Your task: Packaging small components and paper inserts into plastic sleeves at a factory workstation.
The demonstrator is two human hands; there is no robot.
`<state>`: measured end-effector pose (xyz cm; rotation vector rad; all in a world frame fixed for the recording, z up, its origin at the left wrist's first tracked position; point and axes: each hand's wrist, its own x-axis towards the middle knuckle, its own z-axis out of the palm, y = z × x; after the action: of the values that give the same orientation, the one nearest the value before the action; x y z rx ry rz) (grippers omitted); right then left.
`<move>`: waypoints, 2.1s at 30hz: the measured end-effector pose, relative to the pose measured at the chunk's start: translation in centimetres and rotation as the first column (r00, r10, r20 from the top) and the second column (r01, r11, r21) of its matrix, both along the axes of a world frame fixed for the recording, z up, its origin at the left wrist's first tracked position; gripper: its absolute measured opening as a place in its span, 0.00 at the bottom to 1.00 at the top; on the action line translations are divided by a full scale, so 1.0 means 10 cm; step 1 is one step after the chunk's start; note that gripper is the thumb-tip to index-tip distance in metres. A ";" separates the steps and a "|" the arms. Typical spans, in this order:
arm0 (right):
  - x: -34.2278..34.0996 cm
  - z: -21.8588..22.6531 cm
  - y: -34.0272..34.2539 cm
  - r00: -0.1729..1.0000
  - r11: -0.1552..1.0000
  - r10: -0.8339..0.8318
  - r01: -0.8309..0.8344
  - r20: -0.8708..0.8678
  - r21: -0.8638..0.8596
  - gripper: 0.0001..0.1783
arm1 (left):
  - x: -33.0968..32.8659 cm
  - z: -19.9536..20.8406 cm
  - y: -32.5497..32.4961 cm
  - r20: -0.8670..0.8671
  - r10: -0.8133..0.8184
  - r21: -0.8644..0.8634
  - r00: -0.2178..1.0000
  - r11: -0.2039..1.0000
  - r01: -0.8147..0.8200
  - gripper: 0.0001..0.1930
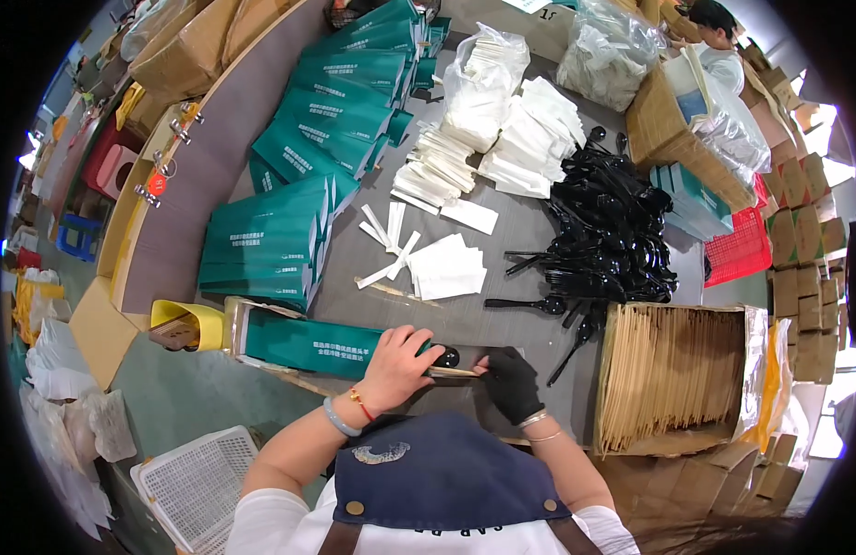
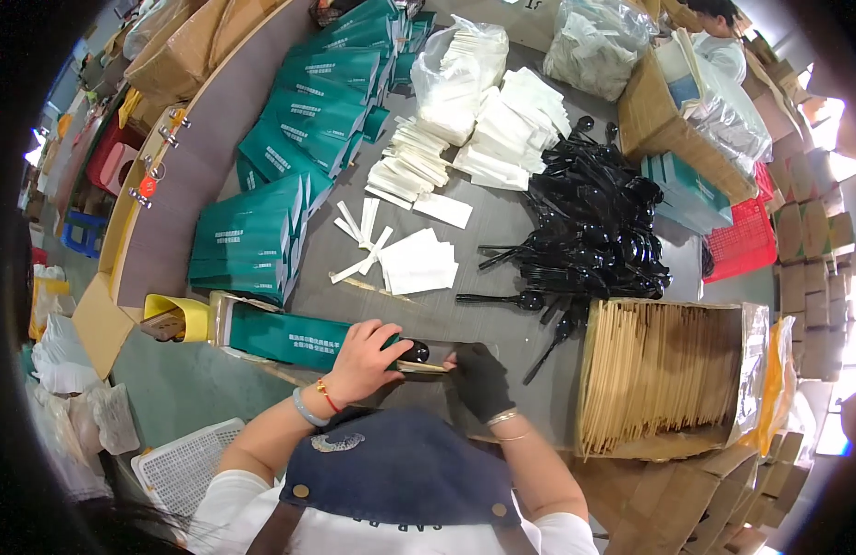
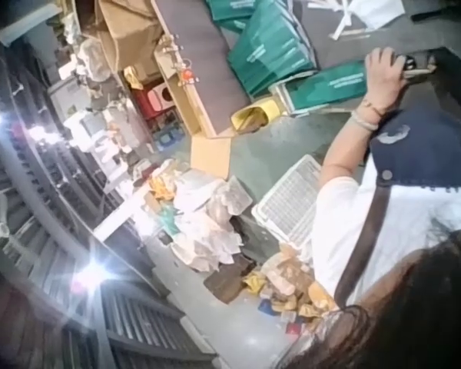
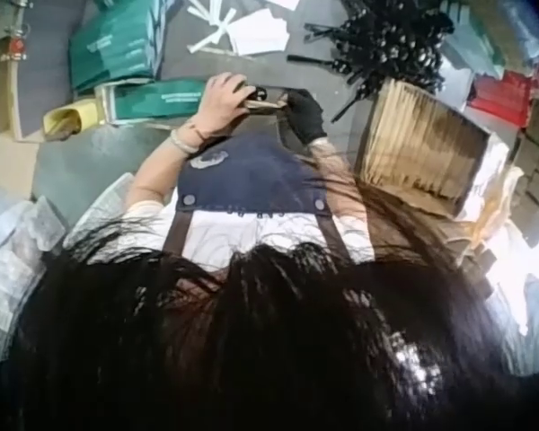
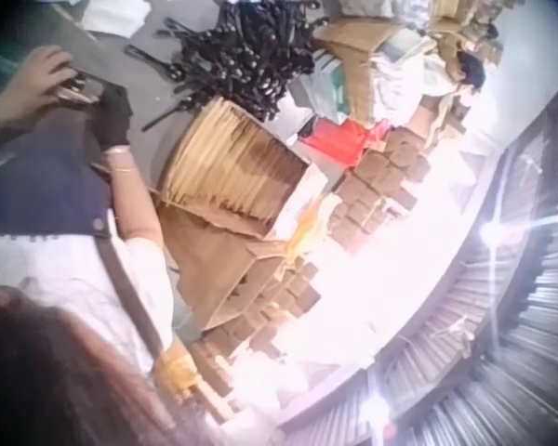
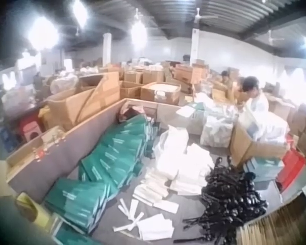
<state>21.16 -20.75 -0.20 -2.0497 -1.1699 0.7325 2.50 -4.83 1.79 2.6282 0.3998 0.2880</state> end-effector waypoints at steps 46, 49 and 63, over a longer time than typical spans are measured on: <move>0.08 0.75 0.16 0.813 0.955 0.281 -0.187 0.510 -0.228 0.33 | -0.35 -0.31 0.10 -0.043 0.594 -0.118 0.804 0.796 -0.594 0.47; 0.07 0.75 0.17 0.784 0.926 0.345 -0.195 0.517 -0.323 0.33 | -0.32 -0.27 0.09 -0.051 0.581 -0.122 0.812 0.804 -0.582 0.47; -0.41 0.23 0.59 0.852 0.933 0.341 -0.360 0.396 -0.029 0.37 | -0.25 -0.13 0.17 -0.159 0.500 -0.169 0.851 0.836 -0.523 0.46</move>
<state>17.03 -14.88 2.12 -2.0230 -1.8107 0.4517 0.04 -3.11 0.44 2.2931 1.1184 0.2554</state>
